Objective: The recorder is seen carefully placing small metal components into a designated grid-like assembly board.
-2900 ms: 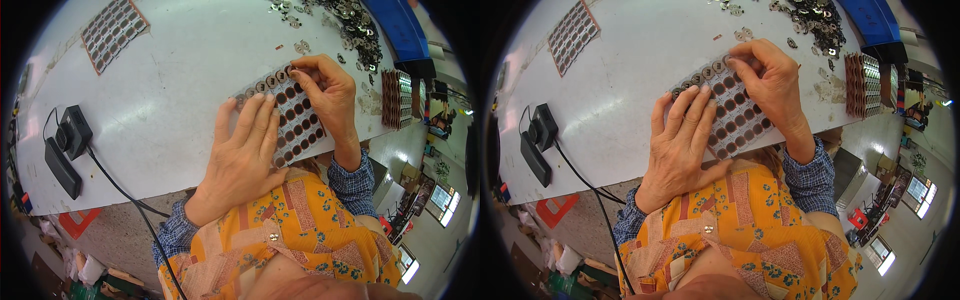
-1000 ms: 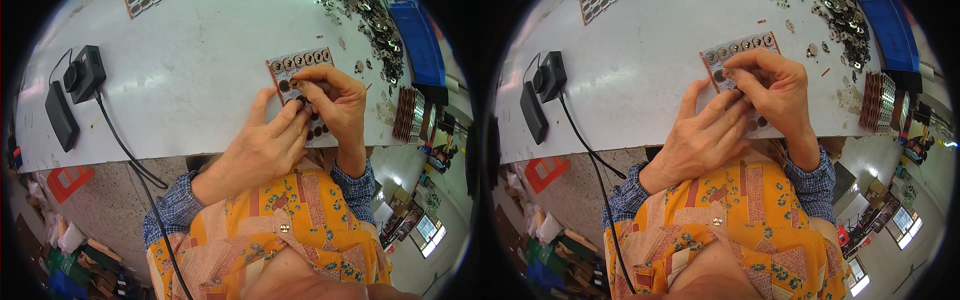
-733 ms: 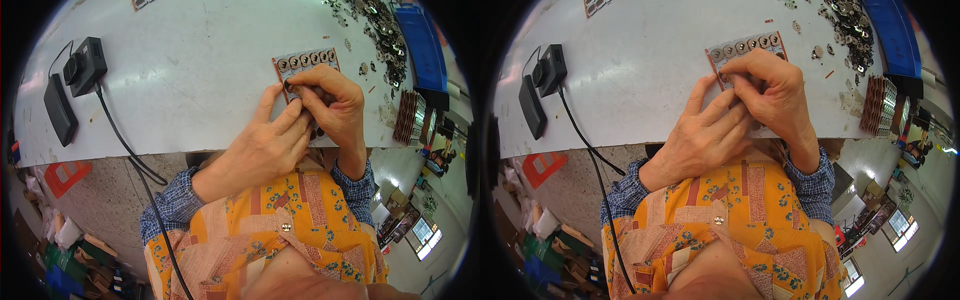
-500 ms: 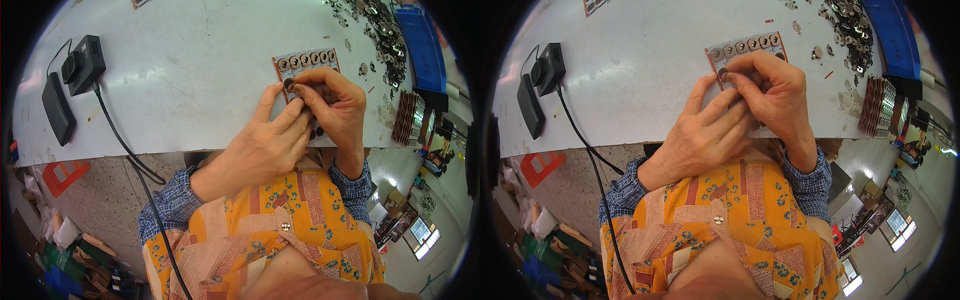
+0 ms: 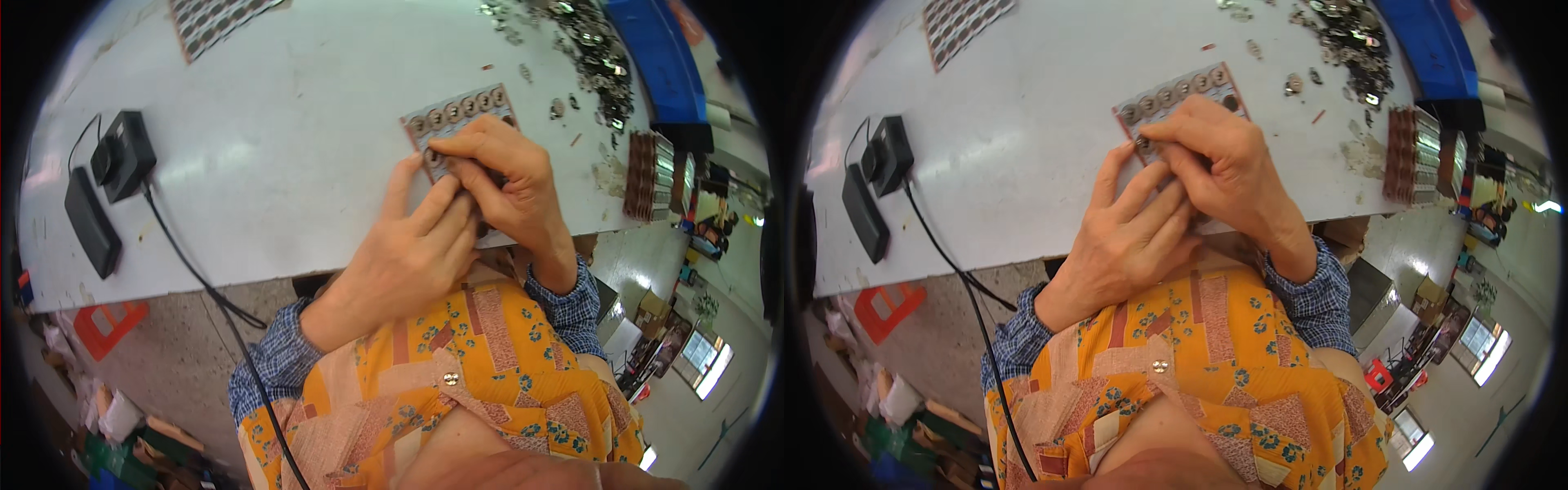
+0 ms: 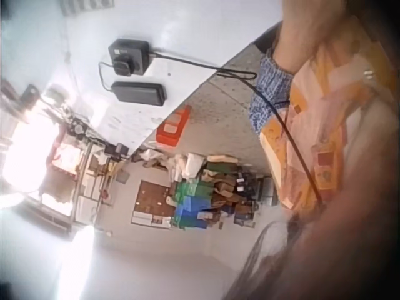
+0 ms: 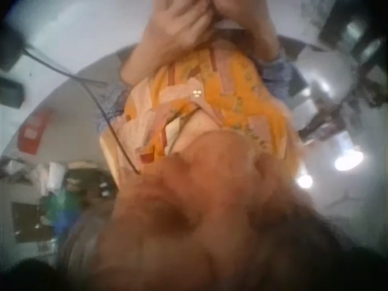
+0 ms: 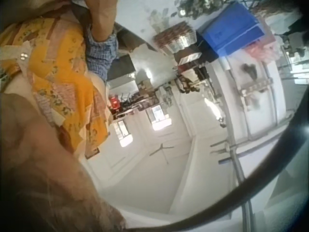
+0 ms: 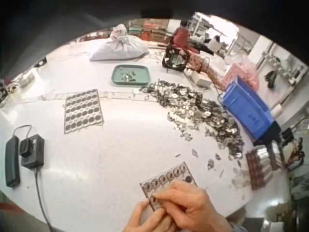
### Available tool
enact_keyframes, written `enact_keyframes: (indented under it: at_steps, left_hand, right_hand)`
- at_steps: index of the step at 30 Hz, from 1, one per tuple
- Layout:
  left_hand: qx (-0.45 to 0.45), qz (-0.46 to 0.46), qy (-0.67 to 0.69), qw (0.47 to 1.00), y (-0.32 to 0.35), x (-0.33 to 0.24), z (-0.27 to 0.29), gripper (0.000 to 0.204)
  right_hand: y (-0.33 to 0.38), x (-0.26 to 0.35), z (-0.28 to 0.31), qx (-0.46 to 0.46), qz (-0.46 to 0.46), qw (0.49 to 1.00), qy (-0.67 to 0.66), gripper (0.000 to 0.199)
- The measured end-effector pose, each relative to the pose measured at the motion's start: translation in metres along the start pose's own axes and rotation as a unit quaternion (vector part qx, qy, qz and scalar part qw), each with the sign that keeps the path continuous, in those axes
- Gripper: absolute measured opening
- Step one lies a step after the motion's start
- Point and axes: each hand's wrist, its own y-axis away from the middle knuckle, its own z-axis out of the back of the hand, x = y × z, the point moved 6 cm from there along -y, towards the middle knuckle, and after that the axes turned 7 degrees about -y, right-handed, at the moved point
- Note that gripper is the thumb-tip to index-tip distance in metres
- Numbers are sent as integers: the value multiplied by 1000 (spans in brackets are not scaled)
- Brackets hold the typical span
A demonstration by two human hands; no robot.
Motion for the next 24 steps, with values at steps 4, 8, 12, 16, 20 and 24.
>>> enact_keyframes:
  at_steps: [4, 8, 12, 16, 20, 24]
  left_hand:
    - [-7, 26, 20, 999, -3, 2, 3, 49]
    - [4, 32, 27, 999, -3, 2, 3, 56]
    - [-1, 31, 26, 999, -3, 2, 3, 56]
    - [1, 30, 27, 999, -2, 2, 3, 57]
    - [-3, 27, 28, 999, -1, 3, 2, 58]
    - [-3, 22, 24, 999, -1, 3, 2, 58]
  right_hand:
    - [-3, -7, 42, -134, 7, 982, 134, 30]
    - [-21, -30, 90, -139, 12, 958, 251, 28]
    - [-24, -44, 95, -64, 34, 956, 284, 24]
    - [-30, -44, 90, -58, 80, 950, 295, 22]
    - [-26, -45, 86, -73, 28, 945, 316, 14]
    - [-29, -50, 91, -146, -30, 969, 197, 14]
